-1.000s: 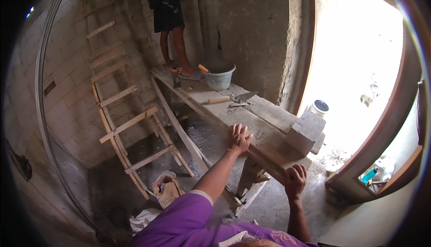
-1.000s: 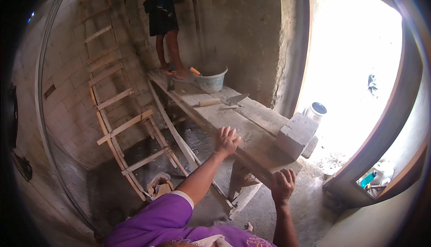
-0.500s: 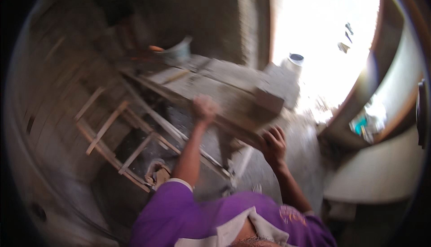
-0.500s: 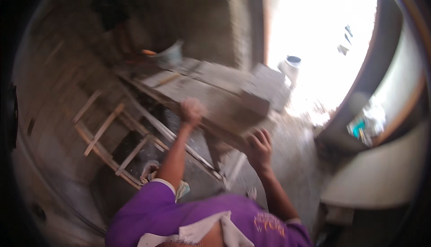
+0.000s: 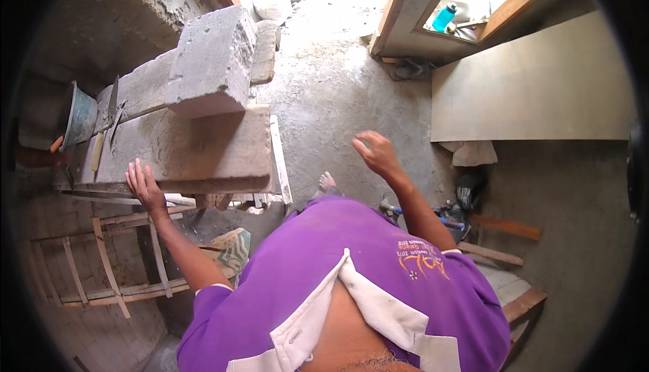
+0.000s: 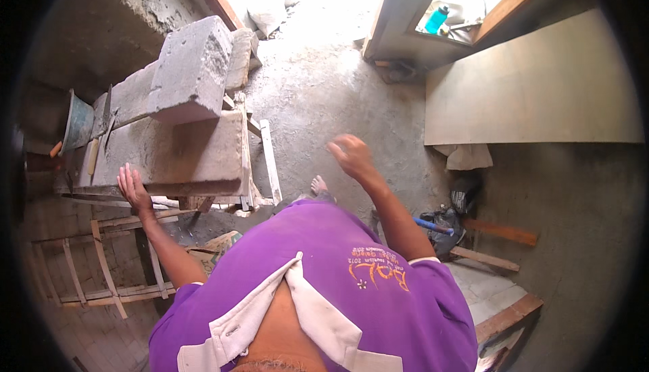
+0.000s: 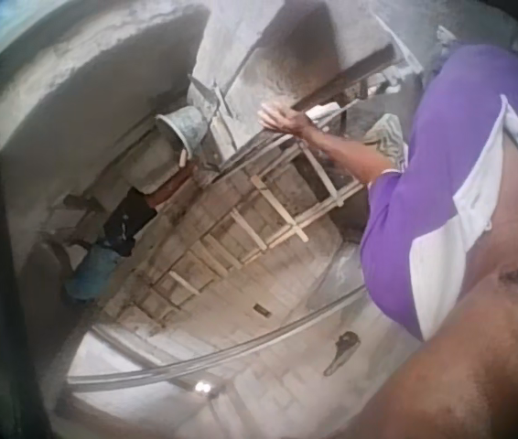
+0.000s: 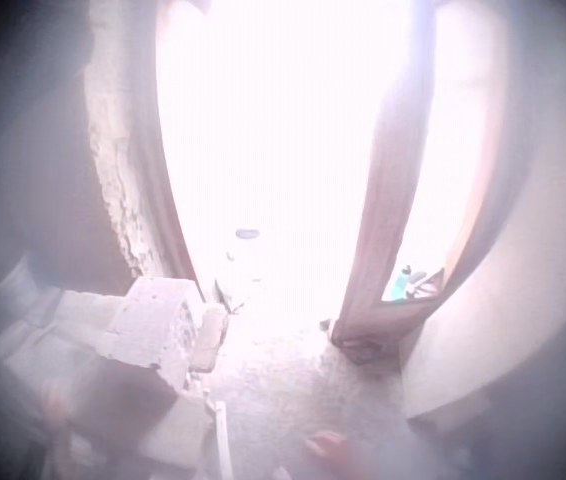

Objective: The person repeatedly rubs a white rectangular block against a wooden workbench surface to smooth it. The person holds the block with both hands and moves it back and forth across the wood. The person occasionally lifts the block to inspect it before resuming the rubbing motion.

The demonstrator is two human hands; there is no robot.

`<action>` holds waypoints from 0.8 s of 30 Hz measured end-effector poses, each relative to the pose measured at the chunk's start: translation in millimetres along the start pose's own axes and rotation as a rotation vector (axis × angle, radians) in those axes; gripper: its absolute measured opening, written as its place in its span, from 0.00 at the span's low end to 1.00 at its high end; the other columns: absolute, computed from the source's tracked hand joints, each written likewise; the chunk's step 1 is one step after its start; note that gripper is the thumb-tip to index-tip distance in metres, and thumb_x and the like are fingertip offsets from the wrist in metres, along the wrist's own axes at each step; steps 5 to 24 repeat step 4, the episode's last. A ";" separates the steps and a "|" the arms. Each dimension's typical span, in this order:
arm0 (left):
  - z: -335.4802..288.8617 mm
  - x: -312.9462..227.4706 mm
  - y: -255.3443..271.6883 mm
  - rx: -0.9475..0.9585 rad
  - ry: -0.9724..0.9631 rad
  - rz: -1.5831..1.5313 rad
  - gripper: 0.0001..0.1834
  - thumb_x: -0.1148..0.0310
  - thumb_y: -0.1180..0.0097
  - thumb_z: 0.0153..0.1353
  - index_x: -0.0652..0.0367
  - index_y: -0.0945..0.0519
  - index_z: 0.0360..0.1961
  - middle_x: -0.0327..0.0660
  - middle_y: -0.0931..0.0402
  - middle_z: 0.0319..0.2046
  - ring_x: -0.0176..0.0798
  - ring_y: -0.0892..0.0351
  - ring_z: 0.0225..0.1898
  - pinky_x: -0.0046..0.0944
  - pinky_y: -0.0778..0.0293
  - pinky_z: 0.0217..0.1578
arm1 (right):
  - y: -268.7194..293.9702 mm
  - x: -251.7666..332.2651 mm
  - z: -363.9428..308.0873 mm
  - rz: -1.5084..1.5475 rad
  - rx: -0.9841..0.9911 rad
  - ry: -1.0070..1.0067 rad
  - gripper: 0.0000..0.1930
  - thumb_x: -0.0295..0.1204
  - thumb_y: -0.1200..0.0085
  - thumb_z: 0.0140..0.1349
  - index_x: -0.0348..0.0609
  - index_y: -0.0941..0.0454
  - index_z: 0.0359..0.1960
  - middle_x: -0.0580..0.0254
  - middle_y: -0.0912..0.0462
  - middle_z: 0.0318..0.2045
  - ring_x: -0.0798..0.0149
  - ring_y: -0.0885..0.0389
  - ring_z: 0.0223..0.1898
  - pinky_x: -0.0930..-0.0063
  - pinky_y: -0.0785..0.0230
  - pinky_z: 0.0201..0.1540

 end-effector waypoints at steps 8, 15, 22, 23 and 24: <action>-20.0 -4.1 8.5 -0.024 0.052 -0.015 0.26 0.57 0.51 0.77 0.60 0.24 0.69 0.50 0.29 0.70 0.55 0.41 0.76 0.54 0.56 0.79 | -44.0 -153.5 -38.2 -0.114 0.270 -0.135 0.22 0.46 0.34 0.63 0.47 0.11 0.53 0.40 0.15 0.56 0.48 0.18 0.62 0.59 0.33 0.70; -20.0 -4.1 8.5 -0.024 0.052 -0.015 0.26 0.57 0.51 0.77 0.60 0.24 0.69 0.50 0.29 0.70 0.55 0.41 0.76 0.54 0.56 0.79 | -44.0 -153.5 -38.2 -0.114 0.270 -0.135 0.22 0.46 0.34 0.63 0.47 0.11 0.53 0.40 0.15 0.56 0.48 0.18 0.62 0.59 0.33 0.70; -20.0 -4.1 8.5 -0.024 0.052 -0.015 0.26 0.57 0.51 0.77 0.60 0.24 0.69 0.50 0.29 0.70 0.55 0.41 0.76 0.54 0.56 0.79 | -44.0 -153.5 -38.2 -0.114 0.270 -0.135 0.22 0.46 0.34 0.63 0.47 0.11 0.53 0.40 0.15 0.56 0.48 0.18 0.62 0.59 0.33 0.70; -20.0 -4.1 8.5 -0.024 0.052 -0.015 0.26 0.57 0.51 0.77 0.60 0.24 0.69 0.50 0.29 0.70 0.55 0.41 0.76 0.54 0.56 0.79 | -44.0 -153.5 -38.2 -0.114 0.270 -0.135 0.22 0.46 0.34 0.63 0.47 0.11 0.53 0.40 0.15 0.56 0.48 0.18 0.62 0.59 0.33 0.70; -20.0 -4.1 8.5 -0.024 0.052 -0.015 0.26 0.57 0.51 0.77 0.60 0.24 0.69 0.50 0.29 0.70 0.55 0.41 0.76 0.54 0.56 0.79 | -44.0 -153.5 -38.2 -0.114 0.270 -0.135 0.22 0.46 0.34 0.63 0.47 0.11 0.53 0.40 0.15 0.56 0.48 0.18 0.62 0.59 0.33 0.70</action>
Point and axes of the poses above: each hand's wrist, its own z-axis towards the middle knuckle, its own y-axis out of the back of the hand, x = y × z, the point moved 6 cm from there along z, towards the middle knuckle
